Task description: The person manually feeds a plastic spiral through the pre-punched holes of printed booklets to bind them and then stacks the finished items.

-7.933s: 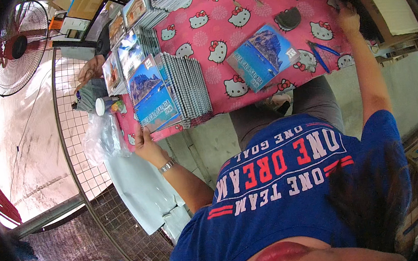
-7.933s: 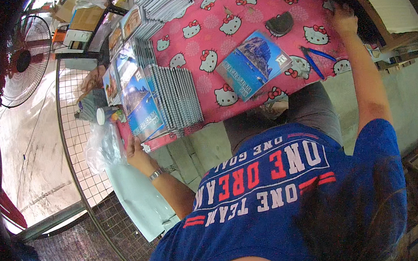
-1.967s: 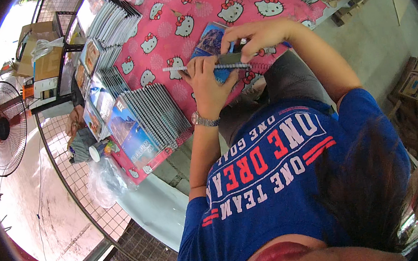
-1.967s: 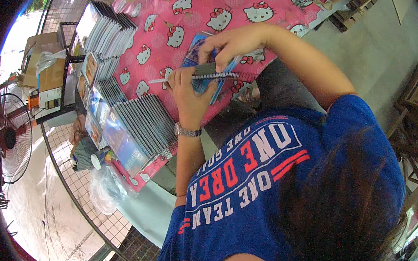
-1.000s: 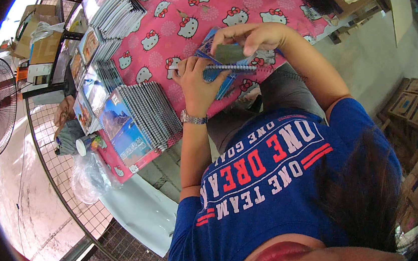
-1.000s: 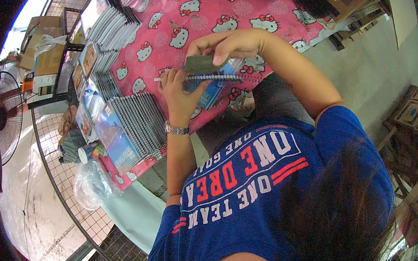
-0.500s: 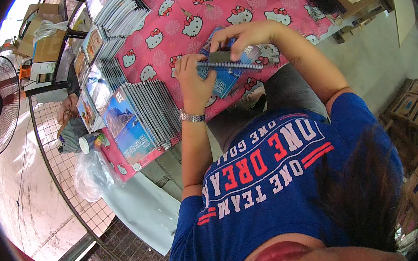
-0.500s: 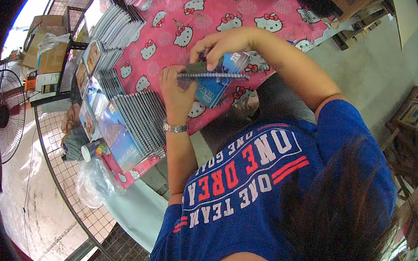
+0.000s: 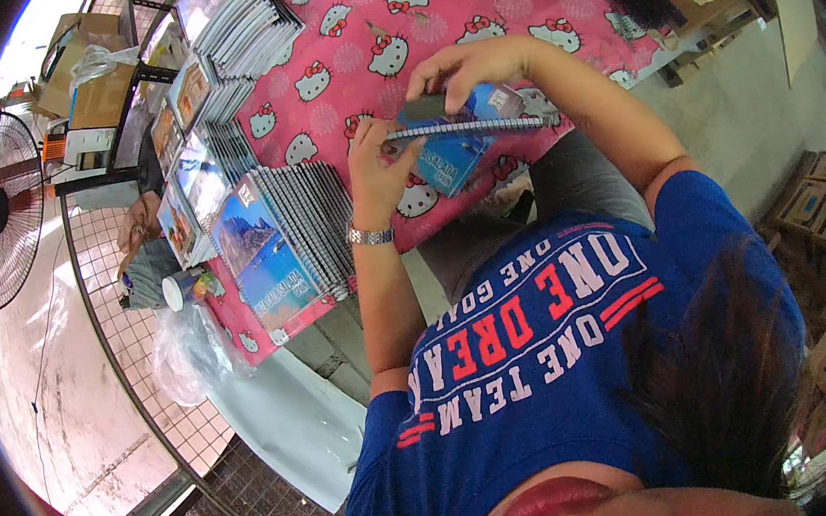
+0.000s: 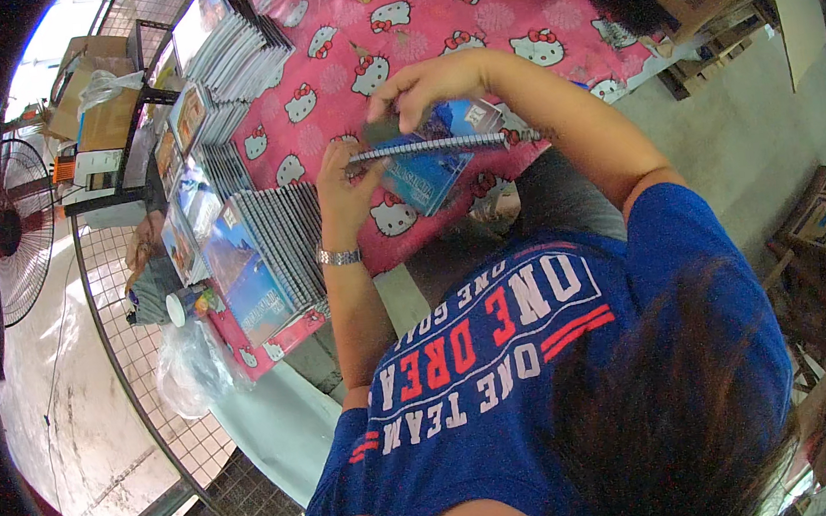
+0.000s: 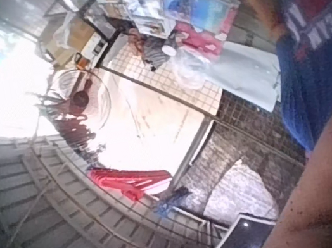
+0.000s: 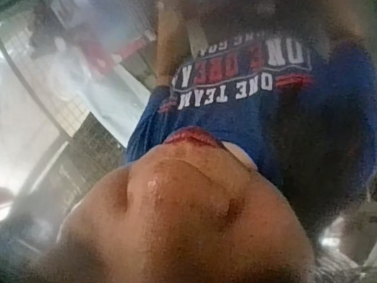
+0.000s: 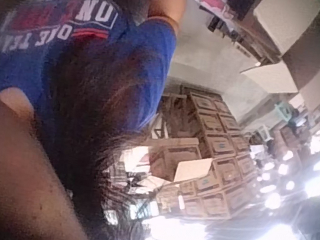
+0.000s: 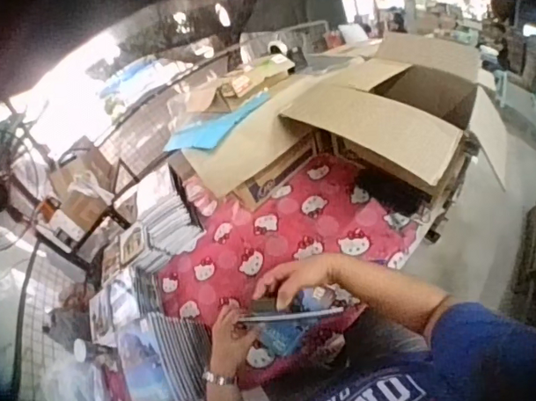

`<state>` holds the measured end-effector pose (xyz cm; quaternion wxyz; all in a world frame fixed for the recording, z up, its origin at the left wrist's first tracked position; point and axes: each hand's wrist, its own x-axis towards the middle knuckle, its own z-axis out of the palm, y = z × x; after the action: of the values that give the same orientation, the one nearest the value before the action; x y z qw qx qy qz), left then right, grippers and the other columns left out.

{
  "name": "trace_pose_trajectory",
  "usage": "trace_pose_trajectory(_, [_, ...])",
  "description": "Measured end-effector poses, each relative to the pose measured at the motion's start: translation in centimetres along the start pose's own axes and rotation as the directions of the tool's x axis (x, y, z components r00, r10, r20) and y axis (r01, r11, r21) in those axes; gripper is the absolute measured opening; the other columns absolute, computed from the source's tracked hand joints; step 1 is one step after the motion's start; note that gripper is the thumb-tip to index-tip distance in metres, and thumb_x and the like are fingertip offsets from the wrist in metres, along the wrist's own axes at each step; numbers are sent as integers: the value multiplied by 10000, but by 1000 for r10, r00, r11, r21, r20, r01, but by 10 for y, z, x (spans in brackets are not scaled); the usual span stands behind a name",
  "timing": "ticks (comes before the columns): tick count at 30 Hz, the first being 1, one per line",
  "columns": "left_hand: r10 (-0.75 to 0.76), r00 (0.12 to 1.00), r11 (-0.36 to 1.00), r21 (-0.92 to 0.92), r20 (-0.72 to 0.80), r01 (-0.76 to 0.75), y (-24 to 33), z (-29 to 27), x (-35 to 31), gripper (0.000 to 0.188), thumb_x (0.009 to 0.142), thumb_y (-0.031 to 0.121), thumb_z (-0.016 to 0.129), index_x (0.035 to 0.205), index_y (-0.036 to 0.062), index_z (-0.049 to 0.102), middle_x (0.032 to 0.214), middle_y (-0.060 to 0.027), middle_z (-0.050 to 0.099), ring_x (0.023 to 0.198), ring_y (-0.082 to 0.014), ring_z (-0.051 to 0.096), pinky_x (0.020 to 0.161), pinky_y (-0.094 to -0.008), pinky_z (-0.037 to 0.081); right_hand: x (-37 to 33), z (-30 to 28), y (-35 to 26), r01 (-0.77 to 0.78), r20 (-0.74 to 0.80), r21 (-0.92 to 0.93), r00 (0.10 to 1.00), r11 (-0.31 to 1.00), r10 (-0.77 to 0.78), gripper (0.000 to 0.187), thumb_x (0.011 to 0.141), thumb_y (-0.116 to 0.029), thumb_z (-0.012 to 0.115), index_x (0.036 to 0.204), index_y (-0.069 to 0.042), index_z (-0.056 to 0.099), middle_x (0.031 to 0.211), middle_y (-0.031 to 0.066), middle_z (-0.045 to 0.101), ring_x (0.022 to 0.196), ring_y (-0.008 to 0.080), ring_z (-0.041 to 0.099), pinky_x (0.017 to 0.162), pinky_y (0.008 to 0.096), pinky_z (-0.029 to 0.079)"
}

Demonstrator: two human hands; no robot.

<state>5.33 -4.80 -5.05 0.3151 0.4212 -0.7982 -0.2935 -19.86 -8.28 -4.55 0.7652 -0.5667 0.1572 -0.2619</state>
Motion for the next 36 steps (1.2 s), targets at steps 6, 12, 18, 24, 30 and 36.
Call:
trace_pose_trajectory(6, [-118,993,975,-187,16,119,-8,5,1,312,717,67,813,935,9,599,861,-52,568,765,-145,598,681,-283,500,7,-6,-2,-117,-30,-219,993,969,113,606,728,-292,736,1250,-20,592,1188,75,609,1121,187,550,995,335,407])
trace_pose_trajectory(12, [-212,977,953,-216,27,213,-6,3,0,297,738,56,806,937,-3,593,861,-38,596,767,-123,603,682,-264,500,15,-21,9,-236,-97,-507,971,829,217,636,697,-425,752,1237,-119,616,1172,84,623,1128,245,570,988,382,426])
trace_pose_trajectory(18, [-302,946,885,-405,-119,231,-7,10,-4,219,838,63,741,991,-19,608,856,-37,632,730,-105,617,657,-255,511,-52,-78,57,-713,-715,-682,607,161,-347,623,751,-362,743,1321,-192,558,1344,161,518,1216,368,506,1027,458,407])
trace_pose_trajectory(24, [-349,854,872,-468,-385,145,-3,26,-23,157,927,103,655,1023,-16,619,836,-43,652,678,-107,645,566,-241,528,-122,-1,114,-823,-700,-567,470,18,-537,697,817,-397,692,1394,-88,454,1393,200,457,1267,413,439,1048,490,385])
trace_pose_trajectory(30, [-296,859,919,-369,-418,138,-4,36,-23,197,928,148,663,1030,-16,626,788,-58,655,578,-113,634,516,-252,515,-135,42,126,-729,-750,-625,460,279,-476,607,804,-292,714,1343,-90,521,1269,162,549,1171,374,505,999,465,410])
trace_pose_trajectory(36, [-319,866,916,-360,-386,177,6,35,-23,153,915,132,673,957,-13,648,750,-49,661,618,-102,634,533,-242,492,-54,100,52,-258,-462,-879,670,401,-581,583,768,-276,733,1295,-91,566,1215,135,585,1144,328,524,1006,444,391])
